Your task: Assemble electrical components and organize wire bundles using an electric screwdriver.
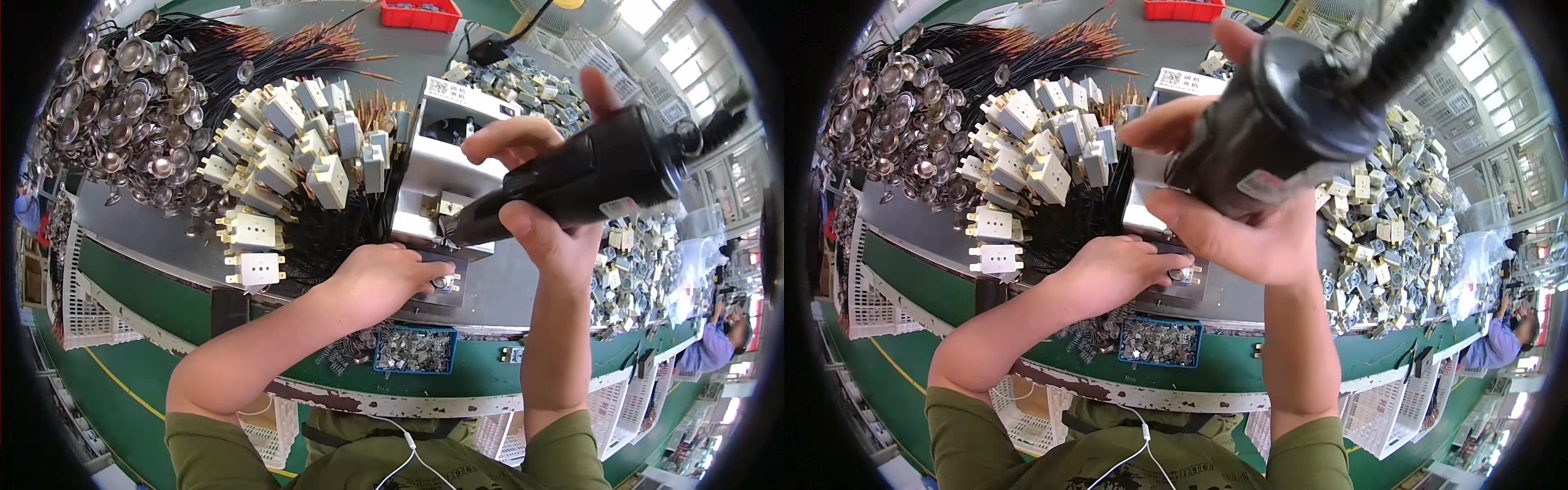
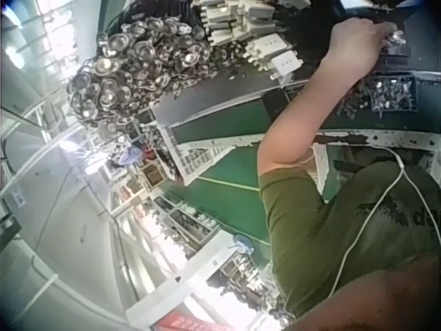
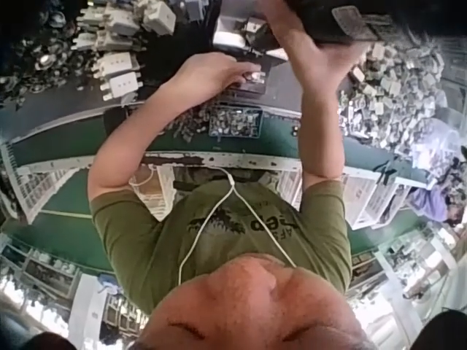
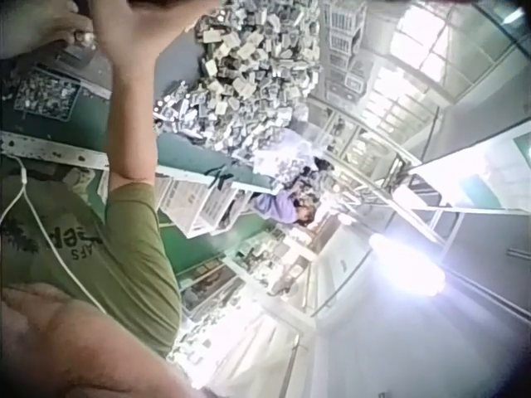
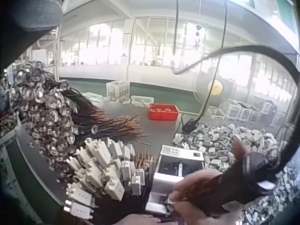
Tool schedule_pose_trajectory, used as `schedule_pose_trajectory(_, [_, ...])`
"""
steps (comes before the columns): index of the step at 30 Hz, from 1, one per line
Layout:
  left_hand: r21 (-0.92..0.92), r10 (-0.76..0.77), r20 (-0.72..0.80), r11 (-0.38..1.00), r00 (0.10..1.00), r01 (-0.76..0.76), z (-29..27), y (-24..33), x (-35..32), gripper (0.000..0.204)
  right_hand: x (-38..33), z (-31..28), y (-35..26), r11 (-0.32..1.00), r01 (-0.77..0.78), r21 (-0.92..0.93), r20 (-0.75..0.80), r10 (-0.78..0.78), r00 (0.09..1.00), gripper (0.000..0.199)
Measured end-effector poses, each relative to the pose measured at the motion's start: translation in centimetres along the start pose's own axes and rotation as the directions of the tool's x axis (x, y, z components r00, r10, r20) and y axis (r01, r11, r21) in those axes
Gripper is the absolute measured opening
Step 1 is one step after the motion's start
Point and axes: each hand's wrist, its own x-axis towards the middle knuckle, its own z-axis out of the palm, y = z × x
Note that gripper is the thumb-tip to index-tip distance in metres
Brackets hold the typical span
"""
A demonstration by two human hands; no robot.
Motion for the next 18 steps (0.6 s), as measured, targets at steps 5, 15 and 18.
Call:
schedule_pose_trajectory(5, [-0.008, -0.001, -0.011, 1.000, 1.000, 0.000, 0.2, -0.2, 0.0, 0.036, 1.1, -0.6, 0.3, 0.997, -0.027, 0.074, 0.107, 0.019, 0.994, 0.113])
schedule_pose_trajectory(15, [0.032, 0.015, -0.021, 0.999, 1.000, -0.014, -0.1, 0.0, -0.2, 0.034, -0.5, 3.9, -0.5, 0.986, -0.041, -0.161, -0.353, -0.019, 0.935, 0.033])
schedule_pose_trajectory(18, [0.076, 0.001, 0.015, 0.997, 1.000, -0.002, -0.2, 0.1, -0.1, 0.033, -1.2, 4.3, -1.7, 0.989, -0.125, -0.079, -0.409, 0.082, 0.909, 0.025])
